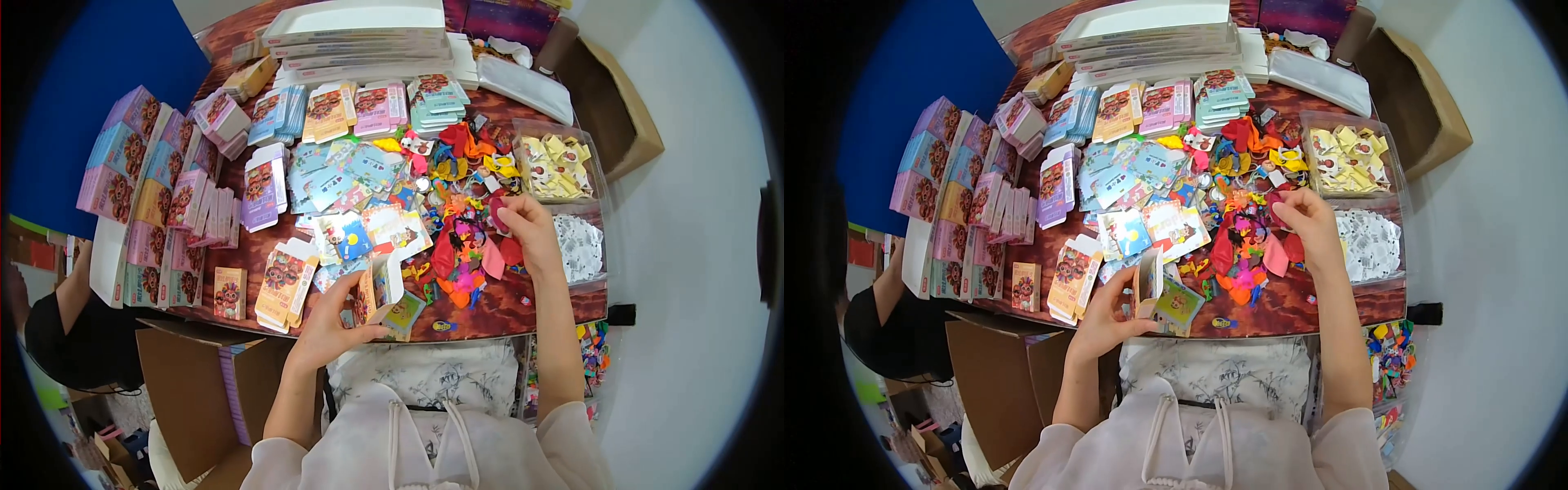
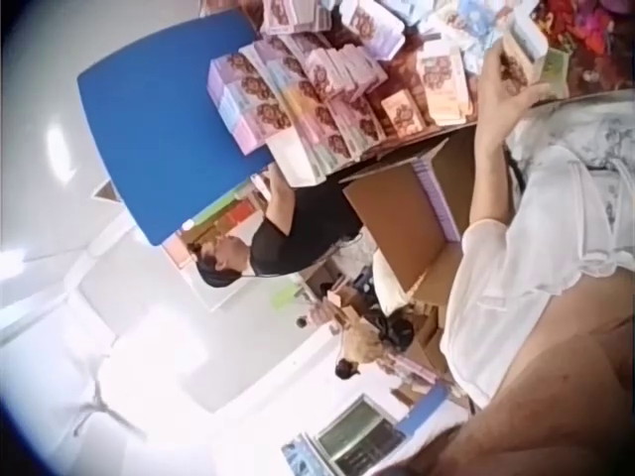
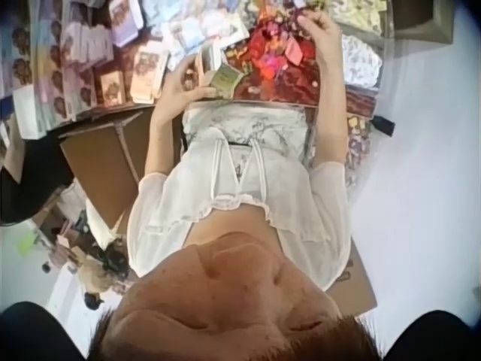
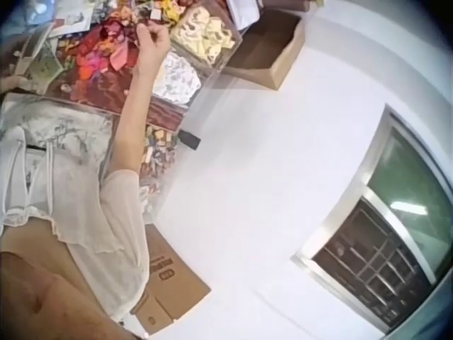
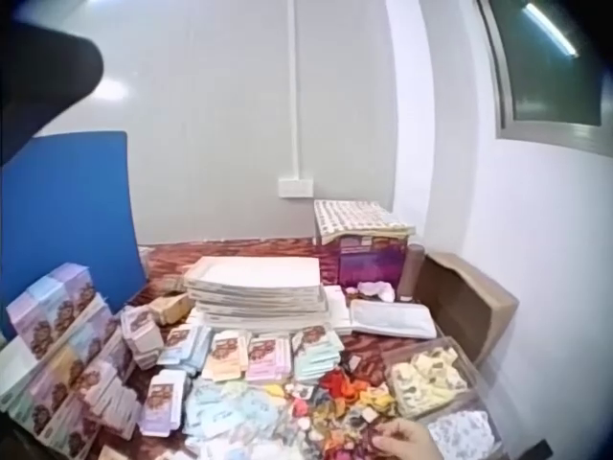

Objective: Packing individual cards into small pink boxes at a cluttered workbench.

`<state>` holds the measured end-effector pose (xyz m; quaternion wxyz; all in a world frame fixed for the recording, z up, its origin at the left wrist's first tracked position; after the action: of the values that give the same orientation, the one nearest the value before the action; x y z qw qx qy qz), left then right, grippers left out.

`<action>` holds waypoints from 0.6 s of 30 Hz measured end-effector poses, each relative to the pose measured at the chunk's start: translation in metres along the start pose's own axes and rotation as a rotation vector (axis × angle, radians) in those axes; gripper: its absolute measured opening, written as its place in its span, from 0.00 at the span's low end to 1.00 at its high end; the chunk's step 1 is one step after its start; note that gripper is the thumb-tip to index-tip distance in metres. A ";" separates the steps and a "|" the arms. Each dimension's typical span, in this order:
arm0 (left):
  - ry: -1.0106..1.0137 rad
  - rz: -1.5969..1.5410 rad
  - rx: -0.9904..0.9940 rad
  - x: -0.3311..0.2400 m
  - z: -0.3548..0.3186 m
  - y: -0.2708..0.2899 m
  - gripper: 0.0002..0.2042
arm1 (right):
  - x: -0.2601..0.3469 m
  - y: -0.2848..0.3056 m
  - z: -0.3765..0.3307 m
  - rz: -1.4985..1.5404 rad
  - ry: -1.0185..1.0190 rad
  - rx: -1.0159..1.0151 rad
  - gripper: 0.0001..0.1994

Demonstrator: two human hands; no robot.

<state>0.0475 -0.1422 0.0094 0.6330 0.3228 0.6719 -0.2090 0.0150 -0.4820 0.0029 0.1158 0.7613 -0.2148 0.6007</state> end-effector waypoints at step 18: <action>-0.113 0.057 -0.054 -0.013 0.016 -0.005 0.41 | 0.011 -0.065 0.049 -0.952 0.300 -0.142 0.09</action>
<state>0.0549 -0.1592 0.0201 0.6840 0.3122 0.6312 -0.1906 0.0897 -0.4481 0.0066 0.4581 0.6704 0.1350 0.5679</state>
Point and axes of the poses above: each hand's wrist, its own z-axis towards the middle knuckle, its own y-axis out of the back of the hand, x = y × z, the point moved 6 cm from there along z, towards the middle knuckle, and after that the axes turned 8 degrees about -y, right-handed, at the moved point
